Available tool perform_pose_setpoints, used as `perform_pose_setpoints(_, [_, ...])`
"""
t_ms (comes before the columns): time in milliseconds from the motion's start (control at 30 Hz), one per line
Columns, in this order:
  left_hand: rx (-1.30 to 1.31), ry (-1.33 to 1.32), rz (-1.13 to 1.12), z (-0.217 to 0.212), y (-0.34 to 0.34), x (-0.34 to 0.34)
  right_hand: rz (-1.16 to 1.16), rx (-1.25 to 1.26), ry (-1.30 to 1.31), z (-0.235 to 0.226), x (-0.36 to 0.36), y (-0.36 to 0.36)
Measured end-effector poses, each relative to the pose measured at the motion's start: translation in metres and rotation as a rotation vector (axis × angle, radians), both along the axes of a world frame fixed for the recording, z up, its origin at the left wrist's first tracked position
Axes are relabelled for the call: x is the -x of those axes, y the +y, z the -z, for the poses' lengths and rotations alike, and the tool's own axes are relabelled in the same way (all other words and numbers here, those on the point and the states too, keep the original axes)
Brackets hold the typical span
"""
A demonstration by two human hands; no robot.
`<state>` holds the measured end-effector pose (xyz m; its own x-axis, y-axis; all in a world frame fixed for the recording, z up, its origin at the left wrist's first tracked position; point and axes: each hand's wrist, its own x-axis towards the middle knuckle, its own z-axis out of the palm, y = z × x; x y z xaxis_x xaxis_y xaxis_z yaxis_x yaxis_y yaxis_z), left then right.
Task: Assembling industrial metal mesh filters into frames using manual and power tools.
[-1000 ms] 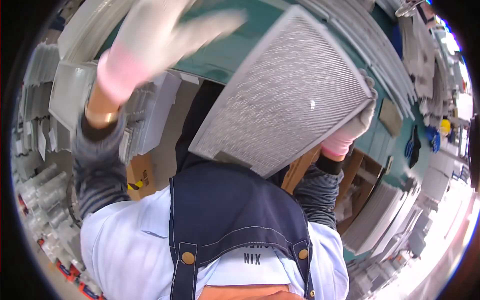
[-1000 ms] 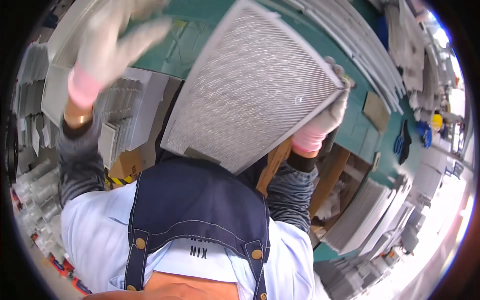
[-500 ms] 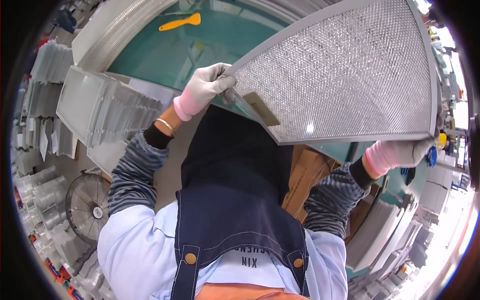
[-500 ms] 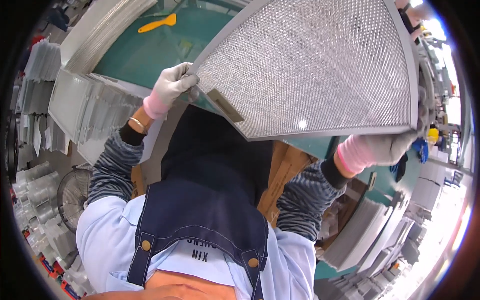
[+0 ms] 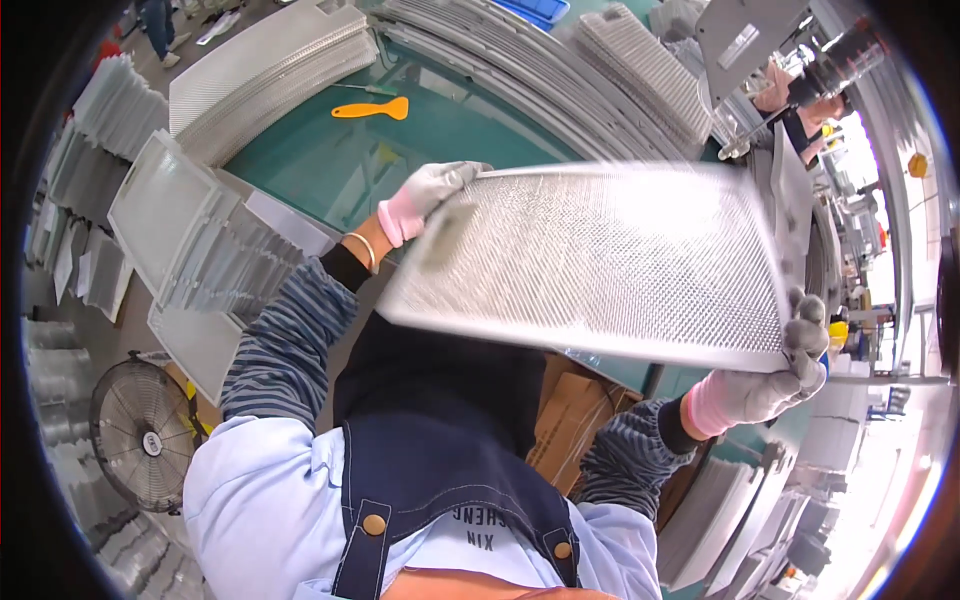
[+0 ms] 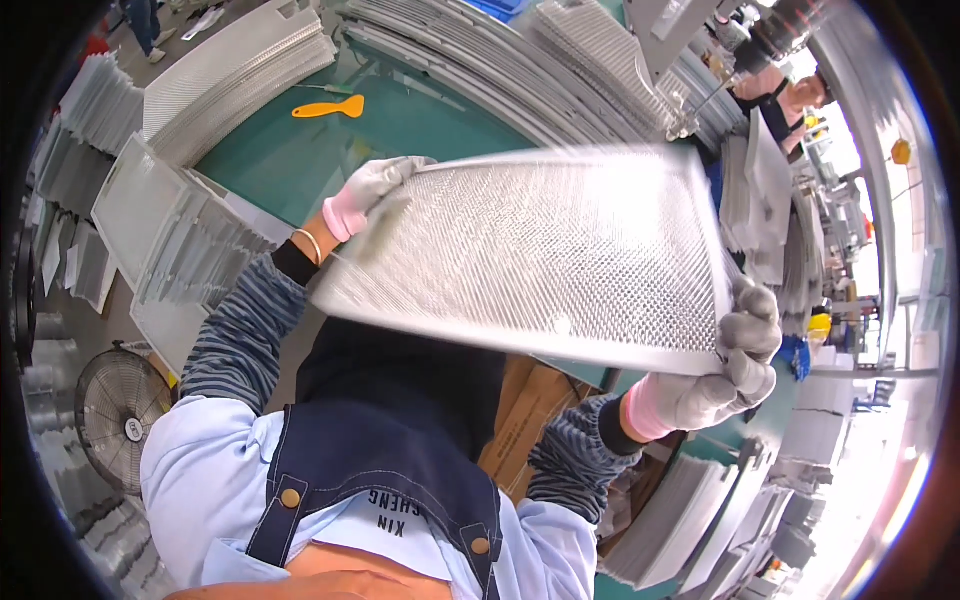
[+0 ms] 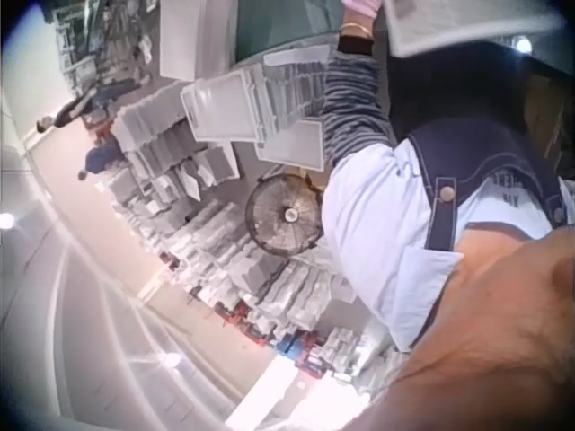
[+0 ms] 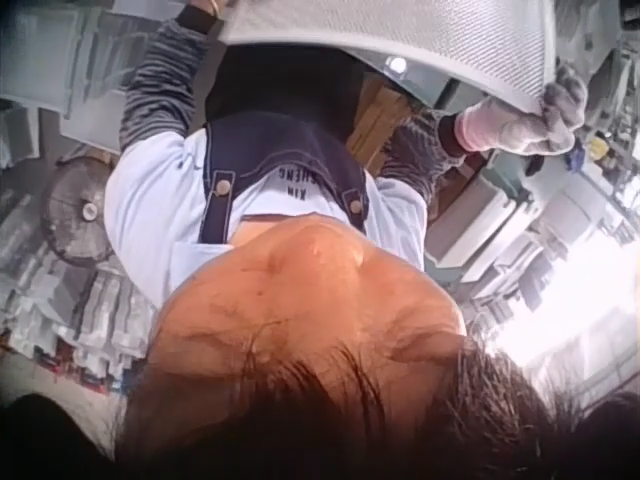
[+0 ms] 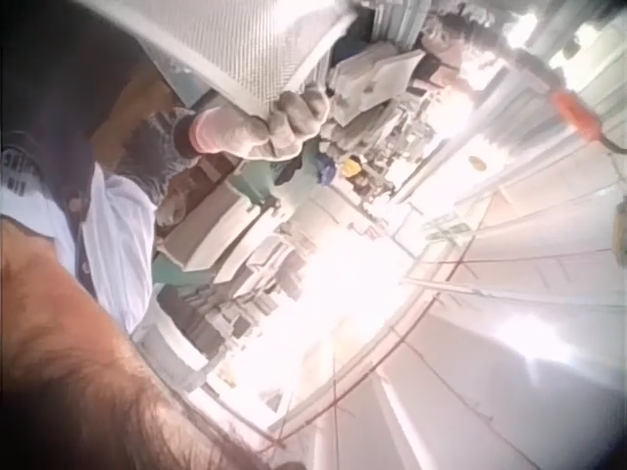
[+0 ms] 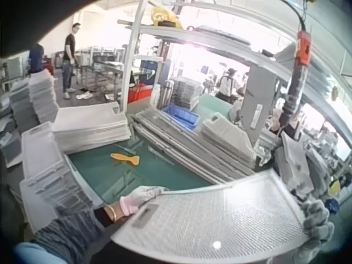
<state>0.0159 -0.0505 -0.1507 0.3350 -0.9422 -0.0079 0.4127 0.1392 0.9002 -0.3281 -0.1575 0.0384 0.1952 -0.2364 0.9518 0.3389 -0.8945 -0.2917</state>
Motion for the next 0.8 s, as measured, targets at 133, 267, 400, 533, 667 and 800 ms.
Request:
perform_pose_setpoints(133, [-0.443, 0.148, 0.429, -0.032, -0.004, -0.053, 0.046, -0.231, -0.043, -0.001, 0.005, 0.006])
perform_pose_setpoints(267, [0.042, -0.240, -0.600, -0.044, -0.017, -0.063, 0.573, -0.473, -0.112, 0.059, -0.022, 0.015])
perform_pose_setpoints(400, [0.385, -1.305, -0.812, -0.129, -0.032, 0.010, 0.394, -0.682, -0.259, 0.109, -0.052, 0.018])
perform_pose_setpoints(533, [0.561, -1.879, -0.255, -0.115, -0.059, 0.153, 0.303, -0.693, -0.151, 0.095, -0.057, 0.034])
perform_pose_setpoints(667, [0.534, -1.705, -0.345, -0.113, -0.054, 0.150, 0.189, -0.519, 0.227, 0.089, -0.030, 0.021])
perform_pose_setpoints(800, [0.603, -1.498, -0.495, -0.164, -0.055, 0.121, 0.197, -0.725, 0.387, 0.078, 0.001, -0.002])
